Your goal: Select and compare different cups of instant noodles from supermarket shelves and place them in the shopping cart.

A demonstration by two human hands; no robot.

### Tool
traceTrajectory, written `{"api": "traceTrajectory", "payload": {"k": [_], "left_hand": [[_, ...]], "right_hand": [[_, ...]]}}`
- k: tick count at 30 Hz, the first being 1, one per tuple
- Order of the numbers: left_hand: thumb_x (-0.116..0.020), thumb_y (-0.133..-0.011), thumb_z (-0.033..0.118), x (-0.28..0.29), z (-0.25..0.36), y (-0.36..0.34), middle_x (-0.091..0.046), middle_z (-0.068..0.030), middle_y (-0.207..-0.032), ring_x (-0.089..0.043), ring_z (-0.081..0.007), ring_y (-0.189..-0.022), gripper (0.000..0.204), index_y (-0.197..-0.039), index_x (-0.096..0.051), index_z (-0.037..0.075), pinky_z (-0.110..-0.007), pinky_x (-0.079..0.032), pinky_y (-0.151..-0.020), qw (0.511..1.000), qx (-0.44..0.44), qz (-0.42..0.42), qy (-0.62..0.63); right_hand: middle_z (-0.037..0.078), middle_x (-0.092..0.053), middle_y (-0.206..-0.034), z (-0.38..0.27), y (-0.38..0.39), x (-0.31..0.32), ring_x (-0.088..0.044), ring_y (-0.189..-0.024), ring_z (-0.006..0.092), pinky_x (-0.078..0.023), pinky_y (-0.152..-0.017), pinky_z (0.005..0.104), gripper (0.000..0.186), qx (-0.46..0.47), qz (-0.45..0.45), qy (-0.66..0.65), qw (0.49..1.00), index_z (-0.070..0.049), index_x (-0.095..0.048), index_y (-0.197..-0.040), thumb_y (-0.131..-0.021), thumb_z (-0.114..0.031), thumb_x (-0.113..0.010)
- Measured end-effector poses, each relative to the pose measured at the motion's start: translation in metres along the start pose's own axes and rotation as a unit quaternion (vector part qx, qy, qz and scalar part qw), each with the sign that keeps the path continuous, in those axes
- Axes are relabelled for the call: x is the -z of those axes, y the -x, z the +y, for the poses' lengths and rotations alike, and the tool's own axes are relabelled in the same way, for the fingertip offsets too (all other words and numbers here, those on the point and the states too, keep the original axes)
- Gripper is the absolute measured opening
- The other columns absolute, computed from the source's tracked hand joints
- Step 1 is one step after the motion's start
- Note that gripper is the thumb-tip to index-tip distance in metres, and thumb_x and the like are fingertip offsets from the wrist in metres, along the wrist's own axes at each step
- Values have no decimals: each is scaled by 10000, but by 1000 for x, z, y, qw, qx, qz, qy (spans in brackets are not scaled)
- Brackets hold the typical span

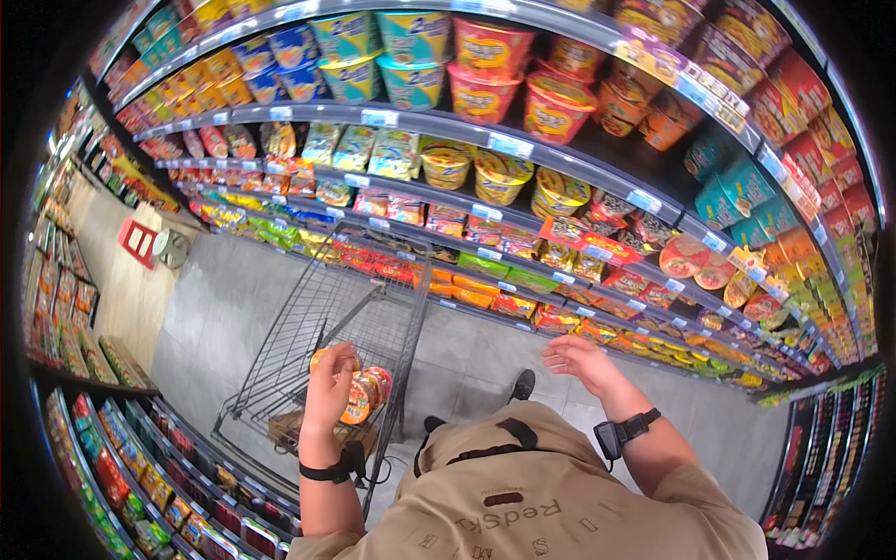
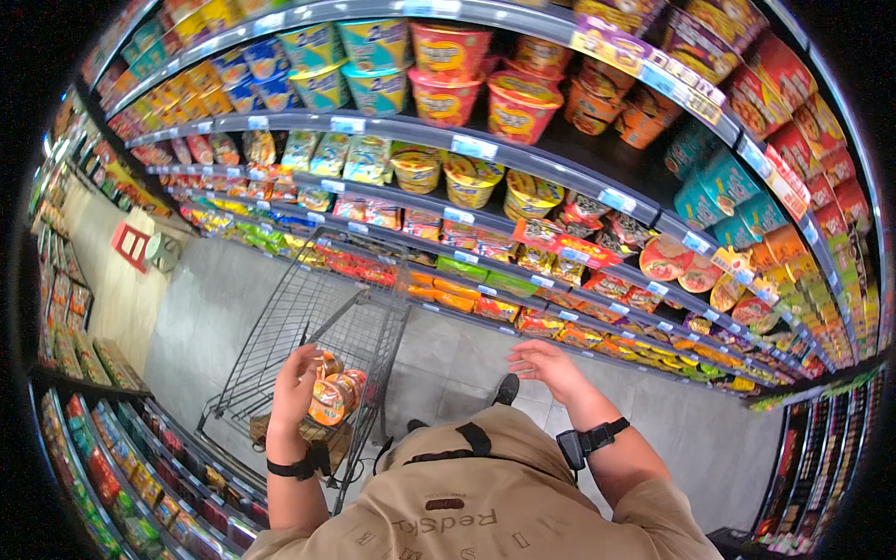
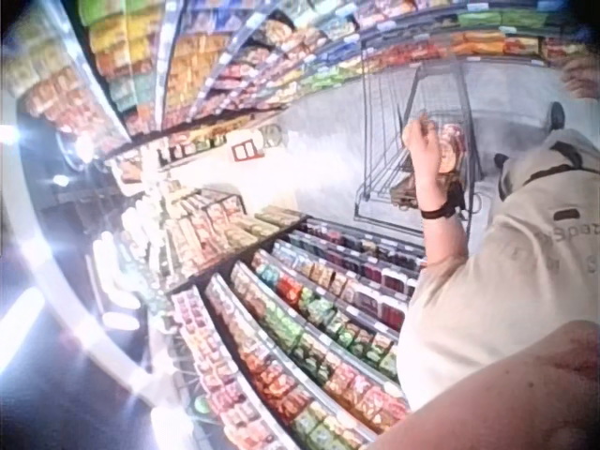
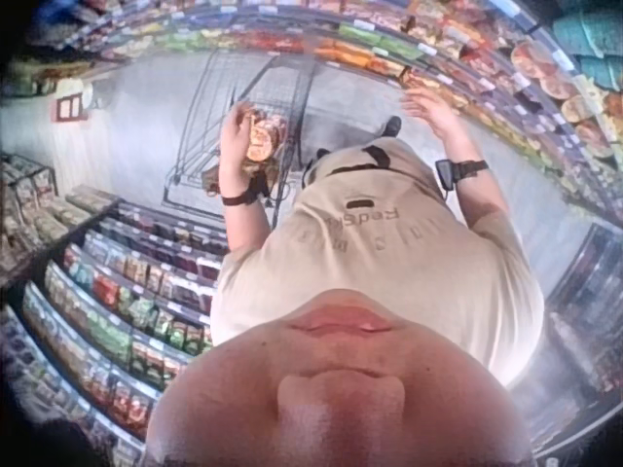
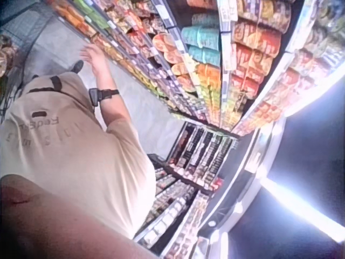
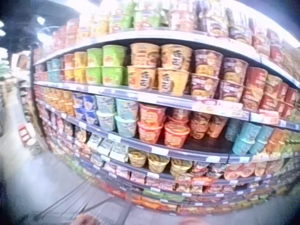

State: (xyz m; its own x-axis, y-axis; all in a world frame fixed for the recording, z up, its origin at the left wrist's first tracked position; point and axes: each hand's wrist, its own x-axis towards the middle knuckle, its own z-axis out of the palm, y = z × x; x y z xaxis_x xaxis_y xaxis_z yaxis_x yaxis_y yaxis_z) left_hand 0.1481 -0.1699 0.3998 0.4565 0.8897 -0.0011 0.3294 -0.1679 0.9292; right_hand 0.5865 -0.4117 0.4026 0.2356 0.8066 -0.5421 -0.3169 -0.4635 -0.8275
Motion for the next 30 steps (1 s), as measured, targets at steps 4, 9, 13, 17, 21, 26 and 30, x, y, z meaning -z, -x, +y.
{"api": "traceTrajectory", "payload": {"k": [4, 9, 13, 17, 21, 26, 30], "left_hand": [[-601, -1014, 52, -41, 30, -36, -724, -116, -1152, -686, -180, -974, 293, -1302, -603, 1, -302, -535, -869, 998, -23, -47, -29], [-591, -998, 28, -87, 65, -73, -735, -112, -1144, -687, -183, -965, 316, -1313, -604, 3, -306, -534, -864, 994, -38, -78, -62], [-567, -999, -3, -117, 92, -102, -714, -119, -1199, -672, -186, -1068, 340, -1338, -585, -4, -325, -519, -936, 990, -55, -100, -85], [-574, -1002, 21, -152, 121, -129, -713, -120, -1203, -665, -177, -1048, 350, -1352, -585, 8, -329, -514, -942, 990, -61, -82, -101], [-570, -989, 7, -188, 143, -151, -711, -124, -1215, -673, -201, -1078, 356, -1344, -595, 6, -336, -520, -931, 986, -97, -80, -105], [-564, -973, -19, -217, 179, -179, -703, -128, -1224, -666, -237, -1137, 371, -1340, -603, 21, -350, -514, -955, 984, -116, -51, -123], [-580, -948, -41, -225, 210, -197, -670, -139, -1258, -640, -254, -1179, 405, -1347, -595, 30, -363, -493, -993, 985, -128, -28, -109]], "right_hand": [[130, -697, -1244, 10, 2, 47, -684, -1080, 237, -535, -909, 361, 272, 5, 38, -54, 998, -62, -626, -1267, -1025, -161, -550], [128, -704, -1227, 15, -7, 98, -687, -1066, 238, -537, -900, 365, 269, 45, 56, -129, 989, -58, -630, -1257, -1012, -140, -552], [130, -709, -1210, 10, -13, 142, -690, -1064, 244, -537, -896, 370, 276, 63, 49, -166, 983, -56, -637, -1256, -1004, -130, -552], [132, -707, -1214, -6, -14, 186, -690, -1058, 245, -537, -892, 371, 283, 67, 73, -182, 978, -51, -641, -1257, -1000, -131, -552], [120, -706, -1192, -29, -9, 226, -689, -1042, 238, -535, -893, 372, 280, 95, 71, -187, 975, -50, -646, -1250, -1000, -132, -552], [104, -702, -1182, -67, -12, 252, -685, -1047, 226, -526, -902, 359, 267, 112, 64, -178, 976, -53, -646, -1247, -1011, -129, -547], [102, -697, -1202, -118, -17, 240, -678, -1069, 214, -522, -913, 348, 272, 147, 30, -139, 979, -53, -630, -1271, -1025, -125, -540]]}}
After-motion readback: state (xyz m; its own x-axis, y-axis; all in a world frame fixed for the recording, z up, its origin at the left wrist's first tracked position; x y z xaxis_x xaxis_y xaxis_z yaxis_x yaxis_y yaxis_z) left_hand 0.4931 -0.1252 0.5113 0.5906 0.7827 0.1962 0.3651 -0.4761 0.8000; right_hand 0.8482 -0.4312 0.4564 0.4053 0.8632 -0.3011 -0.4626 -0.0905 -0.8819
